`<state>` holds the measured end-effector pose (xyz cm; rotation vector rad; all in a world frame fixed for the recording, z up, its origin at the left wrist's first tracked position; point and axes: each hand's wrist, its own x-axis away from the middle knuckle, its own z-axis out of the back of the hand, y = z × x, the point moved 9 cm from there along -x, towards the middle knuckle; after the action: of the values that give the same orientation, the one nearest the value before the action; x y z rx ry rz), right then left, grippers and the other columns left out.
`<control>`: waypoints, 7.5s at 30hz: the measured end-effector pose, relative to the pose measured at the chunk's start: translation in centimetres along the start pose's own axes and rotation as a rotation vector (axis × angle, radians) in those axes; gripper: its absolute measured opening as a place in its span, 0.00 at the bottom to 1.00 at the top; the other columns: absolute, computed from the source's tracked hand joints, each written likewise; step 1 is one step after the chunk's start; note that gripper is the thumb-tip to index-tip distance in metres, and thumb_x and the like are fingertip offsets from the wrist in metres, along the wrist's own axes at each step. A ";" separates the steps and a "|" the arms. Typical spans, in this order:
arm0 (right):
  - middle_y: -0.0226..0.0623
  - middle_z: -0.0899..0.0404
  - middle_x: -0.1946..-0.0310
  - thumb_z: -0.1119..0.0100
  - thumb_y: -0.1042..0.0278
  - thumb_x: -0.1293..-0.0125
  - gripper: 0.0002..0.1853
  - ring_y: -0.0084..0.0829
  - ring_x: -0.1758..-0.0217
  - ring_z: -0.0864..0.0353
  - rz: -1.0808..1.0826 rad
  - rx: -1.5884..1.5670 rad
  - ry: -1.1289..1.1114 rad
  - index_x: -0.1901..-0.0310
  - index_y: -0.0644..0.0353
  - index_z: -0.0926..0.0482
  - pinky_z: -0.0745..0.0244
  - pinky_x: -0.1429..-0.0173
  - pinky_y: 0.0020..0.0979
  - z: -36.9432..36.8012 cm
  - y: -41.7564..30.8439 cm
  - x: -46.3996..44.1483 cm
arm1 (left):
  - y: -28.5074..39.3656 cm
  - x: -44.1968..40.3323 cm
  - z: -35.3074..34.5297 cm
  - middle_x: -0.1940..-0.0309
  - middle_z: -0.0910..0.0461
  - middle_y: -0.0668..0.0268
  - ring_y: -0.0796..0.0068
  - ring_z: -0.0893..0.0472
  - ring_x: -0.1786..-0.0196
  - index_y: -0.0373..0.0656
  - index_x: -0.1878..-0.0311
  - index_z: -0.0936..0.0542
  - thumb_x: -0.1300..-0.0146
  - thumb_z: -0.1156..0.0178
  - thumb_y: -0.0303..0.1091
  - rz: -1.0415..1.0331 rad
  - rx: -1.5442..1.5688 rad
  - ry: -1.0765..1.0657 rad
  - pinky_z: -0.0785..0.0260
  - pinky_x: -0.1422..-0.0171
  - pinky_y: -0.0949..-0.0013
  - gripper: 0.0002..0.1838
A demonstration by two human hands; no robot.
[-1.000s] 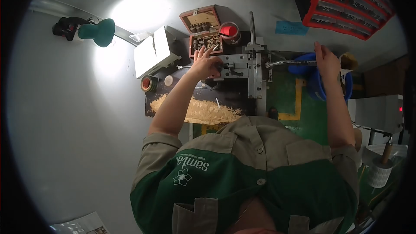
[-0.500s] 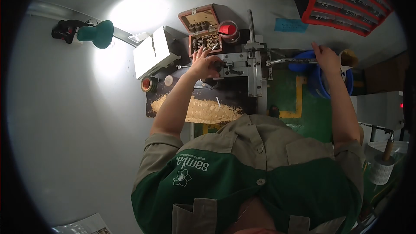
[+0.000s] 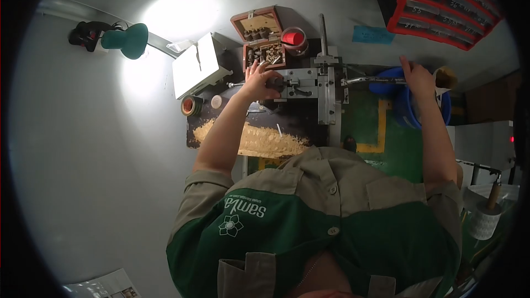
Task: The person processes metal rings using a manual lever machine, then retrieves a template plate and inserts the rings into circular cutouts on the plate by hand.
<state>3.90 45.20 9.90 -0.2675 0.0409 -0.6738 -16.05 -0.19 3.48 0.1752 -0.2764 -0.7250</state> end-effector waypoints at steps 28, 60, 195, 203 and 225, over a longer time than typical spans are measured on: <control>0.46 0.14 0.62 0.66 0.31 0.26 0.34 0.51 0.53 0.16 0.061 -0.229 0.112 0.49 0.49 0.16 0.22 0.50 0.45 1.7 -1.0 1.3 | 0.4 0.0 -0.1 0.24 0.42 0.56 0.40 0.58 0.19 0.75 0.43 0.19 0.65 0.19 0.53 0.106 -0.031 0.019 0.66 0.21 0.33 0.39; 0.47 0.13 0.62 0.66 0.28 0.27 0.36 0.49 0.53 0.14 -0.005 -0.007 0.023 0.51 0.50 0.15 0.21 0.48 0.45 -0.2 0.2 0.2 | -0.2 0.7 -0.5 0.22 0.46 0.56 0.40 0.55 0.20 0.76 0.33 0.26 0.66 0.17 0.50 0.098 0.027 0.069 0.60 0.20 0.39 0.49; 0.46 0.14 0.64 0.65 0.30 0.27 0.35 0.52 0.56 0.15 0.066 -0.192 0.209 0.51 0.49 0.14 0.21 0.52 0.47 1.9 -1.3 1.3 | 0.2 0.1 0.7 0.23 0.42 0.59 0.44 0.52 0.19 0.78 0.35 0.23 0.63 0.20 0.46 -0.014 -0.129 -0.037 0.62 0.20 0.37 0.44; 0.44 0.13 0.60 0.68 0.26 0.28 0.39 0.48 0.51 0.15 -0.103 -0.016 0.082 0.53 0.50 0.13 0.21 0.49 0.45 -0.4 0.9 0.2 | -0.6 0.6 0.2 0.22 0.43 0.60 0.45 0.54 0.19 0.80 0.36 0.23 0.62 0.21 0.54 0.088 -0.127 -0.012 0.63 0.18 0.40 0.42; 0.44 0.17 0.75 0.55 0.35 0.28 0.30 0.49 0.65 0.16 0.062 -0.192 0.165 0.66 0.53 0.14 0.23 0.62 0.44 1.0 -0.4 0.9 | -0.8 1.7 0.1 0.27 0.36 0.55 0.44 0.52 0.20 0.74 0.35 0.22 0.63 0.20 0.53 0.222 0.014 0.023 0.64 0.20 0.36 0.44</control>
<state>4.46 44.59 11.03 -0.3933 0.2721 -0.6298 -15.40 -1.97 3.72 0.1630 -0.2739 -0.5013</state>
